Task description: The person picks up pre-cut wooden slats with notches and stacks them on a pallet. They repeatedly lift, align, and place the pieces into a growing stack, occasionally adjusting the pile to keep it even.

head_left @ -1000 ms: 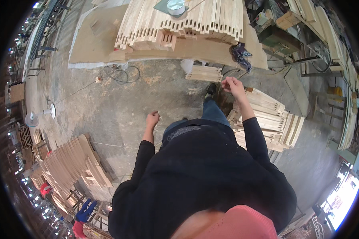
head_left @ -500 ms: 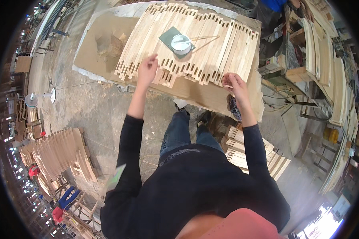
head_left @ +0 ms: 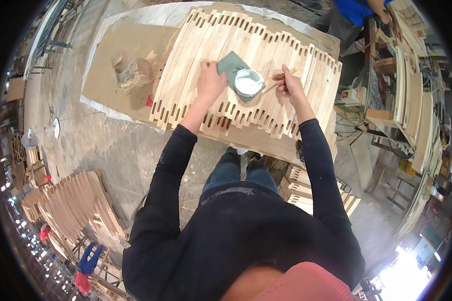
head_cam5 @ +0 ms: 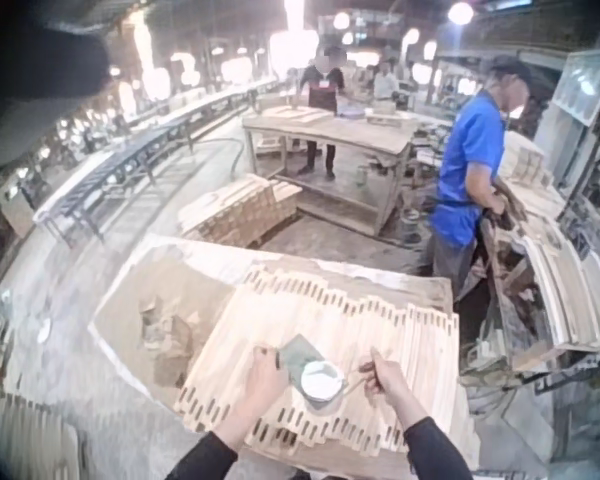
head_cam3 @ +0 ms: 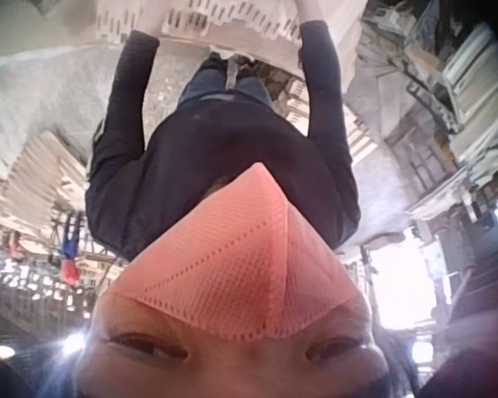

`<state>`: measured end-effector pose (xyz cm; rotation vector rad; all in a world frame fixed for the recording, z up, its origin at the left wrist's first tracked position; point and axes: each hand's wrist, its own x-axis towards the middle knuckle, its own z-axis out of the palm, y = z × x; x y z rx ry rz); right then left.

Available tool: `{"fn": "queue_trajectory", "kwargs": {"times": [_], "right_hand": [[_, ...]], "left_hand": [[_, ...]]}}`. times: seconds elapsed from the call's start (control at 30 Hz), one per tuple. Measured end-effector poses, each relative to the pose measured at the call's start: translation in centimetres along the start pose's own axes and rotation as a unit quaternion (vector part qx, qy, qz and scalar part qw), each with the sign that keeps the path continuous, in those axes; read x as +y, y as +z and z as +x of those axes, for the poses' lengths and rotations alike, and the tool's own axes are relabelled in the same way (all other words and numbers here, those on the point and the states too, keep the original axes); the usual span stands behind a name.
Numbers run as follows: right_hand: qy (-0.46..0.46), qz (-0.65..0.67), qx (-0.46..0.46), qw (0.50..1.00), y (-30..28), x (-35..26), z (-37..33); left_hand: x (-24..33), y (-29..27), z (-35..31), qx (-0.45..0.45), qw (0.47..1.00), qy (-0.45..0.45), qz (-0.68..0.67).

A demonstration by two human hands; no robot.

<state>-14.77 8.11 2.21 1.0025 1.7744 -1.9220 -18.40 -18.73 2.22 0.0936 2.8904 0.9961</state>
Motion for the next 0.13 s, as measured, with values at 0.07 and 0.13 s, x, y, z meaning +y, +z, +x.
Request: {"fn": "queue_trajectory", "kwargs": {"times": [0.07, 0.13], "right_hand": [[0.004, 0.002, -0.008, 1.000, 1.3, -0.1, 1.1], [-0.005, 0.015, -0.011, 1.000, 1.1, 0.5, 2.2]], "left_hand": [[-0.4, -0.9, 0.2, 0.002, 1.000, -0.003, -0.007], [-0.3, -1.3, 0.4, 0.001, 1.000, -0.014, -0.005]]}}
